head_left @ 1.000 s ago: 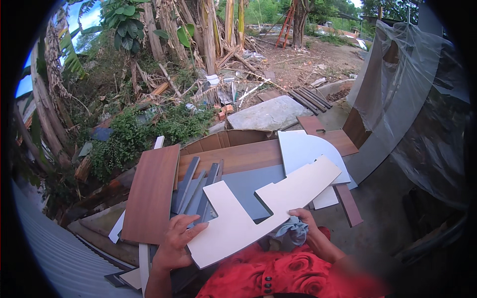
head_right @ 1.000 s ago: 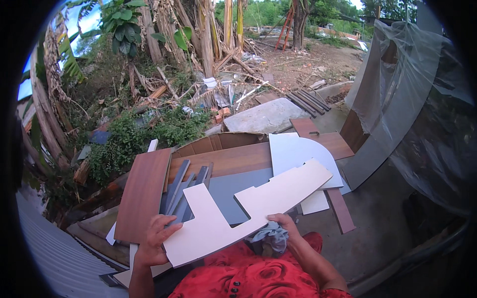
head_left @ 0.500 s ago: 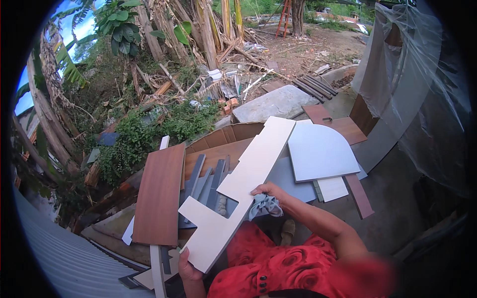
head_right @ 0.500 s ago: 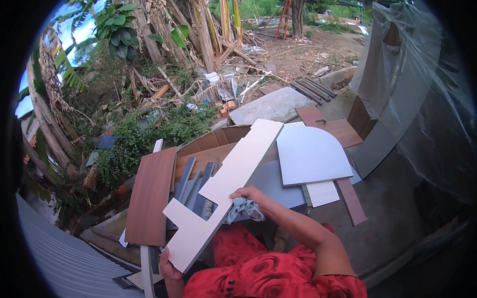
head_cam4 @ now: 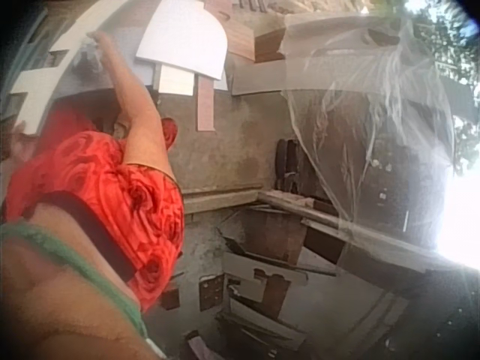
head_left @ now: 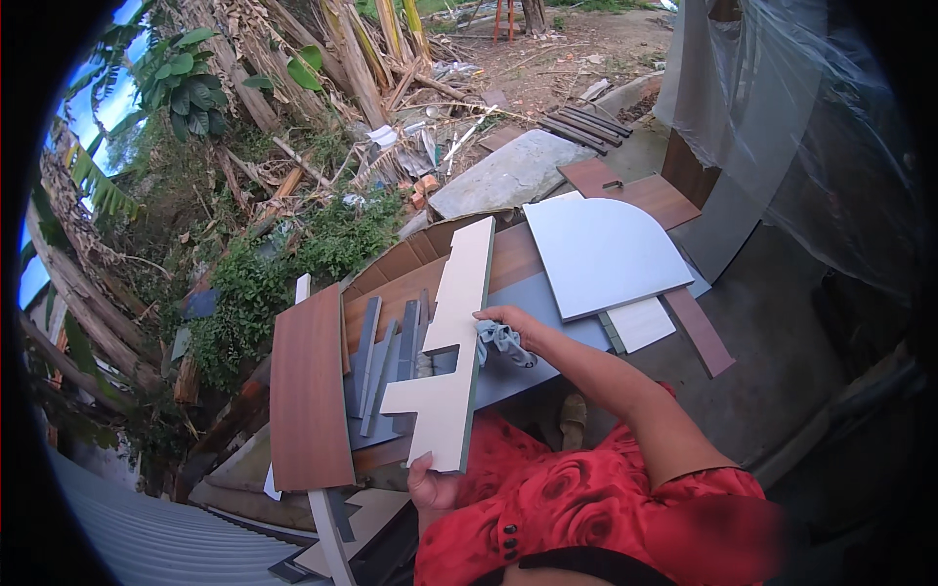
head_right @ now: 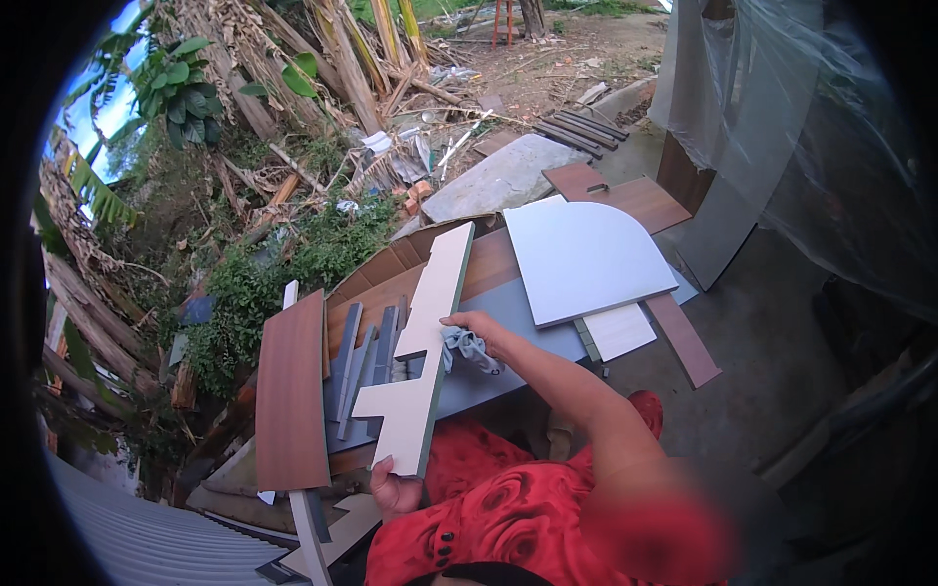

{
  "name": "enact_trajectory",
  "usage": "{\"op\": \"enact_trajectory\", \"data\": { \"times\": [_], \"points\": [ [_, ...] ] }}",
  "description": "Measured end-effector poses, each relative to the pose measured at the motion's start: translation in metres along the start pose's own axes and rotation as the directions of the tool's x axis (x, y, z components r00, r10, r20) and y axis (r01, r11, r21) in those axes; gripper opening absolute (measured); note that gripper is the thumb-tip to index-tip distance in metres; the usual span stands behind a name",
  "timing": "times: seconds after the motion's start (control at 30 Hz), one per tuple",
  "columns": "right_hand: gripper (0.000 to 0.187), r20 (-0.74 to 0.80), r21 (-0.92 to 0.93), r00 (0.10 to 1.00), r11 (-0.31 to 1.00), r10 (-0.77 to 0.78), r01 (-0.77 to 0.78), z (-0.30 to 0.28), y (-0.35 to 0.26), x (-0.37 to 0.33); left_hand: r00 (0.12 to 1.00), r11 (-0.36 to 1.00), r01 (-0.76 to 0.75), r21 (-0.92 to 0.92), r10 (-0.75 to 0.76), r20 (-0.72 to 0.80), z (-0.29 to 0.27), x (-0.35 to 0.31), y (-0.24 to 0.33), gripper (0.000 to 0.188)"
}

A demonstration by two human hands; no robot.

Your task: The person cuts plastic strips using a small saw blade, wipes shaped panels with a cloth, and aligns the strips against the panels by hand.

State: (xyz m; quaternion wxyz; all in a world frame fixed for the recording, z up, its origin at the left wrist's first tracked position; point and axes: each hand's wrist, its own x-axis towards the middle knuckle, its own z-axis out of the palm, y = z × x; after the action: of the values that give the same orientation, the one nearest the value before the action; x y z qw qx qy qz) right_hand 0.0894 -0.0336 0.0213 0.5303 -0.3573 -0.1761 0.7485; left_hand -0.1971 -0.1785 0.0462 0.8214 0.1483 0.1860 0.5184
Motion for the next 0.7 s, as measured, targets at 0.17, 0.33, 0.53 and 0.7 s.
{"op": "enact_trajectory", "data": {
  "times": [0.17,0.33,0.53,0.7],
  "points": [
    [0.023,0.063,-0.102,0.994,0.990,-0.094,0.100,-0.030,0.005,-0.038,0.999,0.998,-0.035,0.048,0.035,0.009,0.015,0.038,-0.003,0.057],
    [0.027,0.067,-0.252,0.993,0.961,-0.097,0.111,-0.045,0.017,-0.096,0.998,0.994,-0.054,0.098,0.052,0.017,0.021,0.066,-0.012,0.055],
    [0.028,0.058,-0.320,0.998,0.947,-0.024,0.041,-0.056,0.027,-0.132,1.000,0.997,-0.005,0.077,0.005,0.007,-0.009,0.081,-0.031,0.053],
    [0.029,0.024,-0.287,0.999,0.956,-0.048,0.053,-0.074,0.047,-0.146,0.994,0.993,0.109,0.051,-0.109,-0.019,-0.043,0.068,-0.045,0.051]
  ]
}}
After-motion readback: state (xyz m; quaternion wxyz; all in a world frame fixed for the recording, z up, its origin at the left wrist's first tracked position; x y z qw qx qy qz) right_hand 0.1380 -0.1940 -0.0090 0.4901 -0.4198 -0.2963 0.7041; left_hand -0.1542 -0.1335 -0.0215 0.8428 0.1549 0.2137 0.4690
